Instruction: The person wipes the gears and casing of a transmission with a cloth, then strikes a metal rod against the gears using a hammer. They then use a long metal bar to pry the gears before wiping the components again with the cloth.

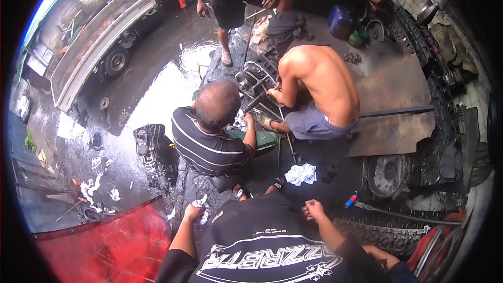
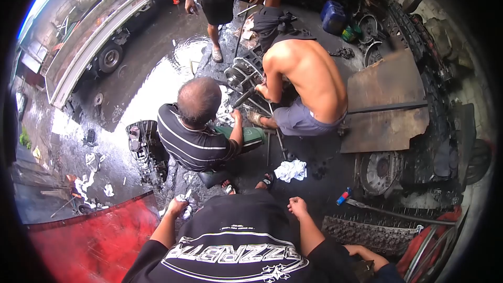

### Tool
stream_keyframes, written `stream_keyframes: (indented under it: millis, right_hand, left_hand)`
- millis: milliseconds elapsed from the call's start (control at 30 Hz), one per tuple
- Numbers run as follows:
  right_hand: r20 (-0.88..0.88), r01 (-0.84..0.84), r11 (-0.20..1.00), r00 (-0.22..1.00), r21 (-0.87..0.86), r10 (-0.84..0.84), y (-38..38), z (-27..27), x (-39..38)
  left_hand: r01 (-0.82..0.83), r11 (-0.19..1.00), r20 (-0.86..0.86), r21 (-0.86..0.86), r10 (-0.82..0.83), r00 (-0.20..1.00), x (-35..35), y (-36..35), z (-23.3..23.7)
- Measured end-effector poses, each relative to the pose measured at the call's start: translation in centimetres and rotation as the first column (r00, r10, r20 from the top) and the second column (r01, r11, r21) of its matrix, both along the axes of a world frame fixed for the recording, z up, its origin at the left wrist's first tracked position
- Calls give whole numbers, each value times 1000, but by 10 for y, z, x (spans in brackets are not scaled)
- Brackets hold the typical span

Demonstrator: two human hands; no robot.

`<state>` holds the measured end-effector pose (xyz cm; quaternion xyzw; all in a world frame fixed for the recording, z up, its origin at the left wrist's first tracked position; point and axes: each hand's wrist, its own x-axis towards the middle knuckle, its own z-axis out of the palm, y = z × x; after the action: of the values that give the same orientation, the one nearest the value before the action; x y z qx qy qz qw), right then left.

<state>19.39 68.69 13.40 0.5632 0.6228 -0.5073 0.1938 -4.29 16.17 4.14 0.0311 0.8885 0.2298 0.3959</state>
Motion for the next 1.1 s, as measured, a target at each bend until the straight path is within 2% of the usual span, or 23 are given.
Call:
stream_keyframes:
  millis: [100,133,200,300,333,400,500,600,633,700,733,833,900,1100]
  right_hand:
    - [-69,-3,1000,998,15,4,2,10,-25]
    - [-98,-18,1000,995,18,20,2,9,-30]
    - [-163,-49,998,985,30,53,5,4,-42]
    - [-195,-65,998,978,26,69,4,8,-59]
    - [-201,-67,997,977,25,71,3,9,-61]
    - [-204,-74,997,976,20,76,1,9,-62]
    - [-178,-83,997,981,8,83,-4,5,-54]
    - [-144,-78,997,987,-7,76,-9,0,-36]
    - [-132,-74,997,989,-12,72,-11,-2,-29]
    - [-98,-49,999,994,-19,47,-15,-4,-16]
    - [-82,-37,999,996,-22,35,-16,-5,-10]
    - [-68,-47,999,997,-27,46,-19,-8,2]
    - [-60,-44,999,997,-23,42,-19,-9,5]
    - [-94,-46,999,995,-18,44,-21,5,-19]
  left_hand:
    - [32,999,-20,16,-32,999,-11,15,4]
    - [-58,998,1,13,58,998,-14,29,30]
    - [-113,994,41,-7,113,993,-17,34,36]
    - [-105,994,52,33,103,993,-21,36,41]
    - [-44,998,12,41,43,999,-20,29,22]
    - [79,996,-68,49,-76,995,-13,0,-47]
    - [167,986,-72,15,-166,984,-7,-14,-66]
    - [270,962,-160,-33,-271,949,4,-11,-39]
    - [176,983,-81,-49,-179,980,5,-5,-27]
    - [201,979,-101,-37,-203,974,8,-7,-25]
    - [212,977,-112,-30,-214,970,8,-9,-27]
    - [164,986,29,-13,-164,986,6,-15,-32]
    - [192,981,5,-33,-191,981,5,-7,-19]
    - [156,988,1,11,-156,988,5,-14,-45]
